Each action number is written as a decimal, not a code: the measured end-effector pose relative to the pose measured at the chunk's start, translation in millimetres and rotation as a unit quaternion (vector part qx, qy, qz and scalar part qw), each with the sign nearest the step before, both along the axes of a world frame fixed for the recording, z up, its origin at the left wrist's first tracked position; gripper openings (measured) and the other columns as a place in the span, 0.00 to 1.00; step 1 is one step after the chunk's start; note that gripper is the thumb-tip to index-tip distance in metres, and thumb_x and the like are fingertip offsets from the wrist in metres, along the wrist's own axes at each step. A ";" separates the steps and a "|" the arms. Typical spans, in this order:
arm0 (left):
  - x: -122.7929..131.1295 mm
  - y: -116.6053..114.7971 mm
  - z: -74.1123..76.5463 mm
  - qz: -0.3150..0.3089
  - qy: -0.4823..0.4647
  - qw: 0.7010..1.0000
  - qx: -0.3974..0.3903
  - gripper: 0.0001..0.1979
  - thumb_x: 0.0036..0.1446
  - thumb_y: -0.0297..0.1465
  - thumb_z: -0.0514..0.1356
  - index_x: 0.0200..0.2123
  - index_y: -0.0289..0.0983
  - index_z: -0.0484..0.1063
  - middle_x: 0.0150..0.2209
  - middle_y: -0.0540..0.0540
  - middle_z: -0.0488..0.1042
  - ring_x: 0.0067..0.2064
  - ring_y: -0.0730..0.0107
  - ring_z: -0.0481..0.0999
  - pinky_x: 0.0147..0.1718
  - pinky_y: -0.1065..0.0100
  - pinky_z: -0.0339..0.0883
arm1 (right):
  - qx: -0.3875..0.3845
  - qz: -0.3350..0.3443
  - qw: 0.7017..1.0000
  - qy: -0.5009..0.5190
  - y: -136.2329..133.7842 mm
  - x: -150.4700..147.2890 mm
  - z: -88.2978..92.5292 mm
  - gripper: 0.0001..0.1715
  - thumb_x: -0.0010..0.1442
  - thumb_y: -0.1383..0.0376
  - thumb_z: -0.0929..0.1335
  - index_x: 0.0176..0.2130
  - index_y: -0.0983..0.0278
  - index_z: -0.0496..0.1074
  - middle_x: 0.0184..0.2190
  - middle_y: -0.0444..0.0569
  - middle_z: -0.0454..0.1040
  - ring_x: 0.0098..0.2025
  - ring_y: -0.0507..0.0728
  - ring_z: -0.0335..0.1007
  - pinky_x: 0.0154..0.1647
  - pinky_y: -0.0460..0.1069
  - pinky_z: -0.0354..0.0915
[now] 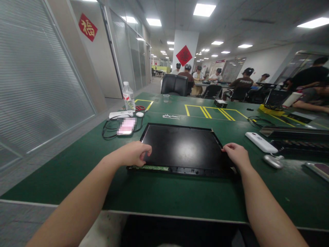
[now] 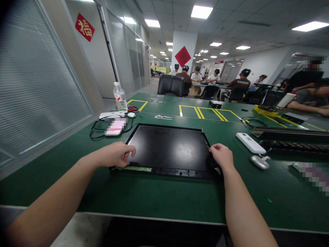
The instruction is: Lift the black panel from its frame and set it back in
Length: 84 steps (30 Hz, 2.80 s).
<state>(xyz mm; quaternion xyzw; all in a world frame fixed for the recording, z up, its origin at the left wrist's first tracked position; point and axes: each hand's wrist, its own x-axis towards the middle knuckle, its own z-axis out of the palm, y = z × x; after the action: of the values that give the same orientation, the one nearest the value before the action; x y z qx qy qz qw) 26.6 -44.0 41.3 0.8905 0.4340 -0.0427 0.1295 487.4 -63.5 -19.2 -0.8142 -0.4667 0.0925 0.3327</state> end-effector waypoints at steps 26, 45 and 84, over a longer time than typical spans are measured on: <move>-8.0 10.3 -9.7 0.040 -0.132 0.988 -0.066 0.08 0.51 0.35 0.64 0.35 0.40 0.73 0.27 0.52 0.78 0.28 0.67 0.77 0.29 0.69 0.64 | -0.001 0.004 1.000 0.000 0.4 0.4 0.0 0.11 0.49 0.58 0.67 0.27 0.59 0.79 0.30 0.49 0.81 0.35 0.61 0.74 0.35 0.53 0.62; -31.7 45.0 -39.5 0.289 -0.077 0.951 0.081 0.18 0.60 0.45 0.56 0.41 0.39 0.77 0.41 0.40 0.82 0.43 0.54 0.81 0.35 0.64 0.68 | 0.004 0.001 1.000 0.003 1.1 0.2 -0.5 0.10 0.49 0.59 0.67 0.27 0.59 0.79 0.30 0.49 0.81 0.35 0.61 0.73 0.36 0.53 0.62; -13.6 44.0 -38.1 0.435 -0.521 0.729 -0.092 0.15 0.50 0.26 0.67 0.44 0.34 0.80 0.27 0.45 0.81 0.30 0.59 0.81 0.33 0.64 0.74 | -0.003 -0.001 1.000 -0.004 4.8 6.4 -12.0 0.12 0.53 0.59 0.68 0.32 0.59 0.82 0.33 0.50 0.81 0.35 0.59 0.74 0.34 0.50 0.62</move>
<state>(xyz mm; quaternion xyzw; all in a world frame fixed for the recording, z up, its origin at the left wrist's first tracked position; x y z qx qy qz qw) 13.1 0.0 3.2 0.4711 0.6321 0.4486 0.4211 493.8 -58.7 -31.2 -0.8159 -0.4673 0.0900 0.3286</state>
